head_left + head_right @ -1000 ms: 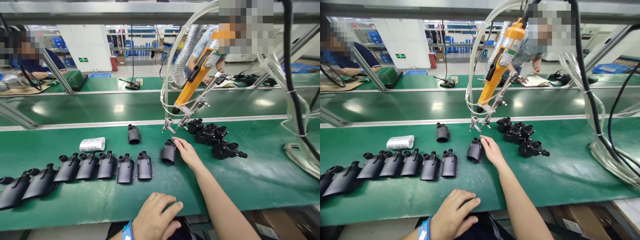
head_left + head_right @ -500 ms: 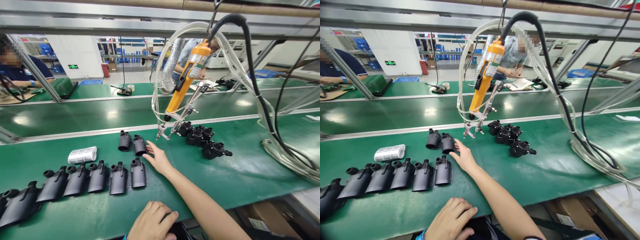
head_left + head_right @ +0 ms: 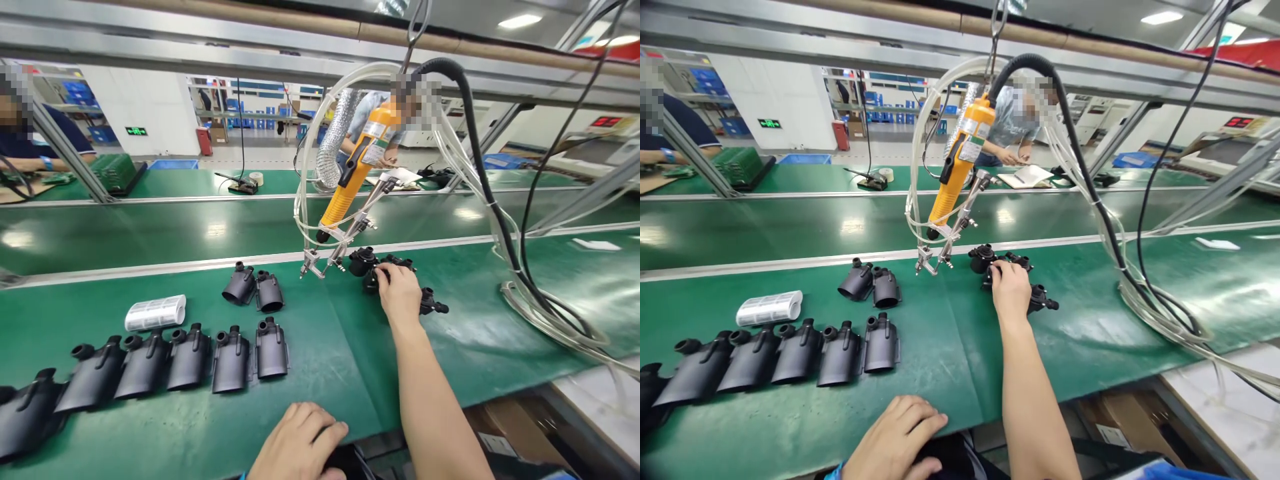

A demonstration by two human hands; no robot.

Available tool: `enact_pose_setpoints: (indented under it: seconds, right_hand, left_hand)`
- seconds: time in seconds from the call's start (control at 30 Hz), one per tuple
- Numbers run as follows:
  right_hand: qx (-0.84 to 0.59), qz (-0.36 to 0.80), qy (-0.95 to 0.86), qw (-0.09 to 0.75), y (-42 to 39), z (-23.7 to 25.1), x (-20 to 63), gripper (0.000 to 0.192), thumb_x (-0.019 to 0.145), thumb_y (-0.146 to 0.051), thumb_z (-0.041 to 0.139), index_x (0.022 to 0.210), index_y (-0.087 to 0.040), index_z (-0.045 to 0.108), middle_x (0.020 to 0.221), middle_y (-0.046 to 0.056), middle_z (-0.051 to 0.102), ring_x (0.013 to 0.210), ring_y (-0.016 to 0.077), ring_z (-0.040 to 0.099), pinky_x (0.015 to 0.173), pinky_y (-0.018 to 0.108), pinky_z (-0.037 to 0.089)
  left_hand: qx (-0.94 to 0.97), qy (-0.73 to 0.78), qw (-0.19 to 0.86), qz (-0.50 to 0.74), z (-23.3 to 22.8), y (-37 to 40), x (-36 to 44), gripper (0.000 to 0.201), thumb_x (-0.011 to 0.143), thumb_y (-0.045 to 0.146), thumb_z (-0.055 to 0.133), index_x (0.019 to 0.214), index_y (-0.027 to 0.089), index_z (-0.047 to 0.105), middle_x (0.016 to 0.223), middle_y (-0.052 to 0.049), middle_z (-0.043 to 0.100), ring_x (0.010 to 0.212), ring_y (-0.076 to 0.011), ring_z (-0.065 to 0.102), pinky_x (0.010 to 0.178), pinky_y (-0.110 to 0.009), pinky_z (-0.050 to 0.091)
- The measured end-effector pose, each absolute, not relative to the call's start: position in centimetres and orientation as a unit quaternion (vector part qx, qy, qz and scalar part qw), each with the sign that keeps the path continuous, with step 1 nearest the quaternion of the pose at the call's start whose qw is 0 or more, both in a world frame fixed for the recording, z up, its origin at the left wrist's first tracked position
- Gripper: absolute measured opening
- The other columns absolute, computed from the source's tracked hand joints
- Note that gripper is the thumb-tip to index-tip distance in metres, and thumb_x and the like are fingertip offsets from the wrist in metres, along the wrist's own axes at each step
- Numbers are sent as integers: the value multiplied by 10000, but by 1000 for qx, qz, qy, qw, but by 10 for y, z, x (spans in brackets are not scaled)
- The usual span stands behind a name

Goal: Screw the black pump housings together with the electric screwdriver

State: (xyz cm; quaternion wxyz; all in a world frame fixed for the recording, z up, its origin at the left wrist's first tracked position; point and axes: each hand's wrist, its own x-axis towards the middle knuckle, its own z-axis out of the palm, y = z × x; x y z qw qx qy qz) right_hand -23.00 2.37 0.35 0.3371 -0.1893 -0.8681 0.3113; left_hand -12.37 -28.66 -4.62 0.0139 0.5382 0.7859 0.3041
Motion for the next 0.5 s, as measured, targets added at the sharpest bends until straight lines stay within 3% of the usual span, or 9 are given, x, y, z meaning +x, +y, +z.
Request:
enact_pose_setpoints:
  seconds: [0.2, 0.37, 0.5]
  right_hand:
    - [-43, 533, -805, 258, -17, 2, -181, 391, 917, -408, 543, 1055, -43, 547, 980, 97, 526, 873, 94, 512, 843, 258, 472]
    - [115, 698, -688, 162, -62, 19, -159, 312, 927, -342, 537, 989, -38, 508, 929, 82, 528, 855, 80, 532, 781, 210, 498]
    - [202, 760, -606, 119, -83, 32, -156, 236, 913, -265, 556, 917, -33, 517, 919, 72, 528, 897, 82, 530, 795, 201, 492]
  left_hand:
    - [358, 732, 208, 542, -41, -294, -128, 638, 798, 537, 621, 1327, 244, 417, 1208, -106, 572, 1068, -247, 566, 928, -367, 431]
    - [168, 471, 351, 792, -26, -289, -131, 706, 880, 665, 352, 1365, 154, 377, 1218, -182, 532, 1064, -266, 587, 869, -366, 445]
    - [156, 395, 344, 837, -2, -284, -128, 634, 889, 616, 408, 1339, 169, 409, 1230, -159, 531, 1070, -242, 570, 889, -351, 445]
